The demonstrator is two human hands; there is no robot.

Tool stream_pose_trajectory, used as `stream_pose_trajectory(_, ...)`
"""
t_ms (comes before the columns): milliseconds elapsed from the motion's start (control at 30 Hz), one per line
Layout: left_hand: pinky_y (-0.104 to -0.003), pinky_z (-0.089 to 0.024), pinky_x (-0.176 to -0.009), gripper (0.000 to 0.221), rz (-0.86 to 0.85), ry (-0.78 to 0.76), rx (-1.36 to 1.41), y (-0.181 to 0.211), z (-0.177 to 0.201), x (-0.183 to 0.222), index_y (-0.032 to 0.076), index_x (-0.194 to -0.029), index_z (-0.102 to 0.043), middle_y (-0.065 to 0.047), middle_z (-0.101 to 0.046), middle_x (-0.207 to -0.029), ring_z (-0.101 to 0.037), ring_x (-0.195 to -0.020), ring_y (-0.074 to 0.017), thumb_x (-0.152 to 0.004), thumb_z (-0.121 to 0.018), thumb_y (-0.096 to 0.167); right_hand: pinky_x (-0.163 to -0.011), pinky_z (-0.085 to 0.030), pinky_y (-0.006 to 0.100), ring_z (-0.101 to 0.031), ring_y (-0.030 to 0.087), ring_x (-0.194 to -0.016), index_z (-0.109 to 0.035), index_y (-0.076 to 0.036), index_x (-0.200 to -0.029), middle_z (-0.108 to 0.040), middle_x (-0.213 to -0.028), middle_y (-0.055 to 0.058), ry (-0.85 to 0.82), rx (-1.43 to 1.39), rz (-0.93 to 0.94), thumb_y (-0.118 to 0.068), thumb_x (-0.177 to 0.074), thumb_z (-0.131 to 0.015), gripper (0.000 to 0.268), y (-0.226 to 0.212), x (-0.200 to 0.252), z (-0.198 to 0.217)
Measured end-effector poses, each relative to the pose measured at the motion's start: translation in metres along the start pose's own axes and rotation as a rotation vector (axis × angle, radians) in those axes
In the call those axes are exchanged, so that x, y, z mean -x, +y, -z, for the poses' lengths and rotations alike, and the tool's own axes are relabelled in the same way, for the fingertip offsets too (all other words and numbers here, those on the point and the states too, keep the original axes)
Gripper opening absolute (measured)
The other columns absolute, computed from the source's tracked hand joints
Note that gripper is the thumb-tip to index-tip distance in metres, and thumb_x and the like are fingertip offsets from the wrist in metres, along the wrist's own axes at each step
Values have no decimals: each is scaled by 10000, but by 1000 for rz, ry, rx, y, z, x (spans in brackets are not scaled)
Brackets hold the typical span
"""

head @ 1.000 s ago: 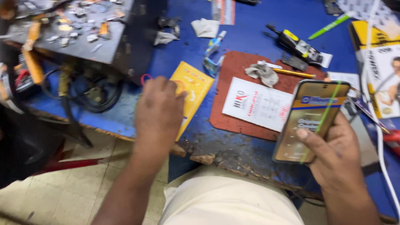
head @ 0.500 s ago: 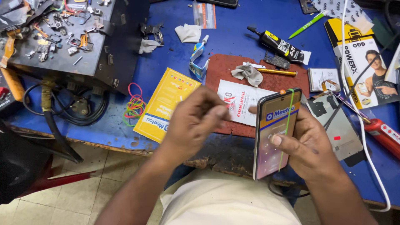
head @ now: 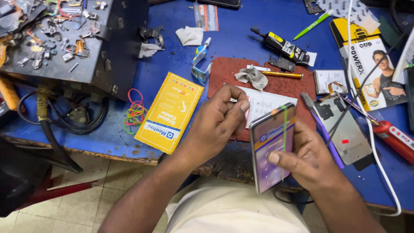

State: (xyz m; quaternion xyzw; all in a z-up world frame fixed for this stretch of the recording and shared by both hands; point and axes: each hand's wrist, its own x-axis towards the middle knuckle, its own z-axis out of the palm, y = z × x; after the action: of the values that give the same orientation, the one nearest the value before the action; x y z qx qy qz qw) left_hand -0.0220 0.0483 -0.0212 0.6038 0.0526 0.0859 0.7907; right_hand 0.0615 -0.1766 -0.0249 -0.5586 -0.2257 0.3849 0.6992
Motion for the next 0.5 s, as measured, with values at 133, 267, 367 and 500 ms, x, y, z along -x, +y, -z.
stream_pose_trajectory(133, -246, -564, -616, 147, -100, -40, -90, 9, -6, 1, 36, -1129, -486, -26, -656, -800, -651, -719, -53, -1110, -496, 181, -1050, -526, 424, -662, 245, -1197, -482, 18, -1416, -656, -1294, 162, 17, -41, 59, -44, -840, -749, 637, -4, -9, -6)
stream_pose_trajectory(267, -273, -562, -598, 161, -107, -37, -255, 13, -7, 2, 35, -1117, -478, -57, -696, -752, -710, -685, -94, -1093, -502, 191, -1060, -513, 426, -645, 242, -1213, -468, -1, -1443, -641, -1295, 153, -1, -68, 78, -46, -858, -756, 653, -2, -4, 1)
stream_pose_trajectory(367, -296, -576, -634, 154, -252, 8, -396, 11, -7, -2, 29, -1123, -503, -75, -687, -794, -709, -732, -122, -1117, -517, 183, -1024, -541, 424, -676, 256, -1183, -493, 19, -1380, -681, -1289, 187, -48, 14, 21, -51, -835, -771, 616, 1, 3, 6)
stream_pose_trajectory(500, -266, -546, -601, 151, -70, -94, -218, 12, -6, -2, 47, -1091, -477, -25, -648, -685, -656, -641, -86, -1107, -479, 197, -998, -533, 382, -671, 223, -1155, -484, 5, -1442, -677, -1265, 168, -111, -37, -45, -55, -822, -776, 687, 2, 7, 15)
